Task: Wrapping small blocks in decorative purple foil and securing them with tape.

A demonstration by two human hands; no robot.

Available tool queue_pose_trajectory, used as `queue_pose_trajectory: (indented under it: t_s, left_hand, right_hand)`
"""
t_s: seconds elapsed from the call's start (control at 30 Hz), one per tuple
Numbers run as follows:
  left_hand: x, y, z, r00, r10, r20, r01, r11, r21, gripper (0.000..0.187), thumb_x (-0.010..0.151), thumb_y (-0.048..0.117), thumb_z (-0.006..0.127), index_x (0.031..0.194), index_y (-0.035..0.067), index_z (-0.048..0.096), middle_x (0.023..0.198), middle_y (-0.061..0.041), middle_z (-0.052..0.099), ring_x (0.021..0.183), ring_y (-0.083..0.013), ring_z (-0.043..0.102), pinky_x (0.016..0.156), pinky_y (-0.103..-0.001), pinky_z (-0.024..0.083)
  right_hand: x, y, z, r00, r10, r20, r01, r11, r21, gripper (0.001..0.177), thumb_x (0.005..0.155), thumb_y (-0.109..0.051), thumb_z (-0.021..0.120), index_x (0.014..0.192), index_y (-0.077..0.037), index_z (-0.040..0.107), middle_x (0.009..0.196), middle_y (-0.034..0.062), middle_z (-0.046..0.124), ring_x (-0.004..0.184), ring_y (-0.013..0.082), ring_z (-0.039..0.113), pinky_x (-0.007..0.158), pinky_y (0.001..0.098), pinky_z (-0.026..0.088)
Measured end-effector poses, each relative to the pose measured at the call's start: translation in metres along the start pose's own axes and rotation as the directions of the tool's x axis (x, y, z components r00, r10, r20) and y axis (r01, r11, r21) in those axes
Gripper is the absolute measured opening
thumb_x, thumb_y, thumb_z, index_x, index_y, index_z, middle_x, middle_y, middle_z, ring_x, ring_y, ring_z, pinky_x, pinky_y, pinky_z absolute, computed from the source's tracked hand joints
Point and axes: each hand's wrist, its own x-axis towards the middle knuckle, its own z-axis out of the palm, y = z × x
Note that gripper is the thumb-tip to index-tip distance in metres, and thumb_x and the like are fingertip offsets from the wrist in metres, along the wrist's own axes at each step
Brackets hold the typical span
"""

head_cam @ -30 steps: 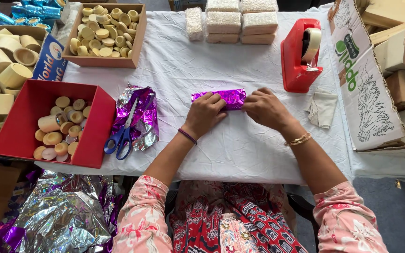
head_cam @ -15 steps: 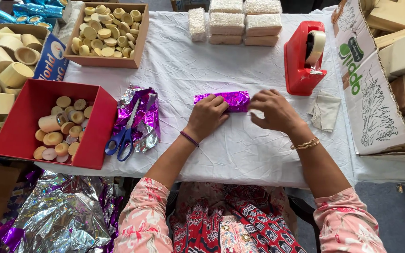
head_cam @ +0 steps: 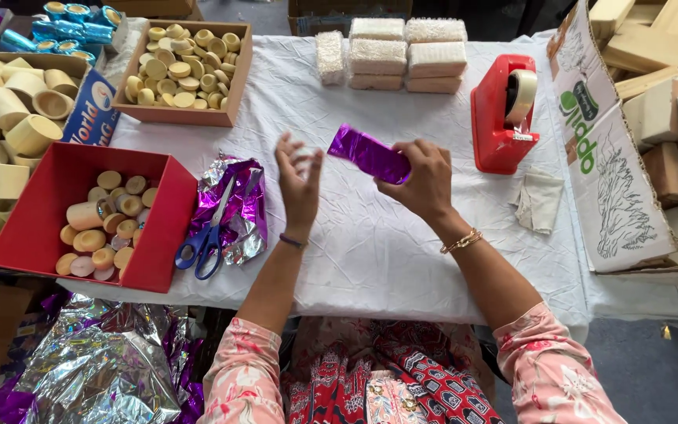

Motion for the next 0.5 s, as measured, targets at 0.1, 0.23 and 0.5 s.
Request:
queue_pose_trajectory:
  t_s: [0.1, 0.23, 0.5]
  left_hand:
    - [-0.014, -0.005, 0.019, 0.985, -0.138, 0.107, 0.150, 0.982, -0.118, 0.069, 0.087, 0.040, 0.081, 0.138, 0.010, 0.045, 0.121, -0.003, 0.056, 0.102, -0.0150, 0.057, 0.083, -0.031, 0.048]
    - [-0.019, 0.009, 0.033, 0.993, -0.088, 0.079, 0.084, 0.995, 0.050, 0.052, 0.087, 0.038, 0.085, 0.119, 0.008, 0.057, 0.118, -0.004, 0.057, 0.105, -0.0126, 0.057, 0.083, -0.029, 0.047]
    - [-0.013, -0.001, 0.059, 0.989, -0.144, 0.034, 0.148, 0.938, -0.313, 0.024, 0.089, 0.026, 0.085, 0.092, 0.006, 0.072, 0.086, 0.003, 0.065, 0.079, -0.0065, 0.051, 0.073, -0.021, 0.043]
  right_hand:
    - [0.003, -0.013, -0.006, 0.986, 0.058, -0.155, -0.060, 0.998, -0.008, 0.051, 0.070, -0.041, 0.093, 0.105, -0.013, 0.069, 0.097, 0.0027, 0.066, 0.099, 0.0239, 0.061, 0.097, 0.0415, 0.034]
    - [0.000, -0.020, -0.006, 0.960, -0.059, -0.274, 0.033, 0.994, -0.101, 0.050, 0.070, -0.041, 0.093, 0.105, -0.016, 0.066, 0.101, 0.0011, 0.065, 0.108, 0.0242, 0.060, 0.106, 0.0450, 0.029]
    - [-0.002, -0.010, -0.004, 0.923, -0.138, -0.360, 0.078, 0.981, -0.177, 0.051, 0.069, -0.041, 0.093, 0.104, -0.016, 0.065, 0.101, 0.0038, 0.064, 0.114, 0.0255, 0.060, 0.109, 0.0494, 0.027]
